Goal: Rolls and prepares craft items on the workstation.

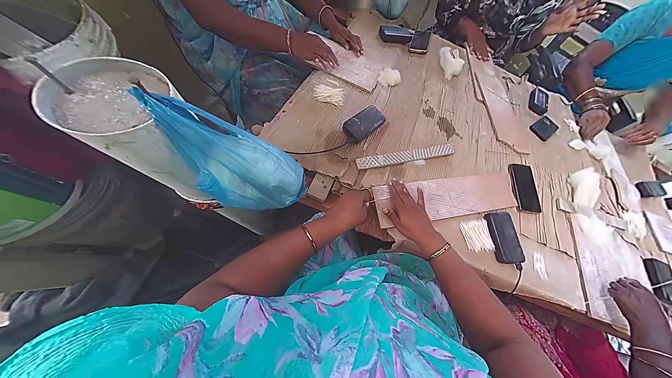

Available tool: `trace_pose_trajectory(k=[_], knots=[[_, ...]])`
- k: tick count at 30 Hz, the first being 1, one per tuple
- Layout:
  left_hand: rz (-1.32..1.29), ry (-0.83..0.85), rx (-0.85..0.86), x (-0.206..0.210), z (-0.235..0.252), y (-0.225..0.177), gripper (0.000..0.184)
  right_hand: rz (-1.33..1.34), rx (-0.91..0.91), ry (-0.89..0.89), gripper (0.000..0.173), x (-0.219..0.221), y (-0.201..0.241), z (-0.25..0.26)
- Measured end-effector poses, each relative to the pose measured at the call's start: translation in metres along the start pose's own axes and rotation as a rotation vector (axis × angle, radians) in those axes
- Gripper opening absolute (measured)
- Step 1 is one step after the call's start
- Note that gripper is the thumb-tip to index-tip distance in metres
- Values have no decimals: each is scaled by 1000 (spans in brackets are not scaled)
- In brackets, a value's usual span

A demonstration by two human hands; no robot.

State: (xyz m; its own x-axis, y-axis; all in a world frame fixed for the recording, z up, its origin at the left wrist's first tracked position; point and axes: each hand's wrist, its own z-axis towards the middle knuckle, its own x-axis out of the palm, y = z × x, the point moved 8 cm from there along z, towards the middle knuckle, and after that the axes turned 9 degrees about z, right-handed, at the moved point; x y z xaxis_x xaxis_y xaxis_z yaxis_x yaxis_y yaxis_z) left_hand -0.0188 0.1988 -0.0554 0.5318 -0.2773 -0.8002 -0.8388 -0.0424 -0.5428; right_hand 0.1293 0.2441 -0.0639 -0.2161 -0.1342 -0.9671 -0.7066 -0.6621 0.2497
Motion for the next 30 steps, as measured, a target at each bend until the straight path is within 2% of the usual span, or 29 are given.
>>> trace_pose_trajectory(k=[4,10,14,18,20,25,30], knots=[[50,28,22,6,1,0,25,-20,-33,88,76,12,8,-3],[41,166,33,20,-4,-6,25,-26,-42,188,86,12,17,-68],[20,166,55,24,-6,-12,25,11,-31,142,81,-2,17,-90],[-1,77,51,11,-3,-7,28,-4,111,-21,76,-15,-6,-69],[-8,19,20,1,-9,-5,26,18,122,-46,73,-15,-9,-49],[2,17,26,7,2,2,27,-10,-7,20,73,4,3,-6],[60,49,52,10,1,0,27,-28,-29,138,74,16,11,-14]])
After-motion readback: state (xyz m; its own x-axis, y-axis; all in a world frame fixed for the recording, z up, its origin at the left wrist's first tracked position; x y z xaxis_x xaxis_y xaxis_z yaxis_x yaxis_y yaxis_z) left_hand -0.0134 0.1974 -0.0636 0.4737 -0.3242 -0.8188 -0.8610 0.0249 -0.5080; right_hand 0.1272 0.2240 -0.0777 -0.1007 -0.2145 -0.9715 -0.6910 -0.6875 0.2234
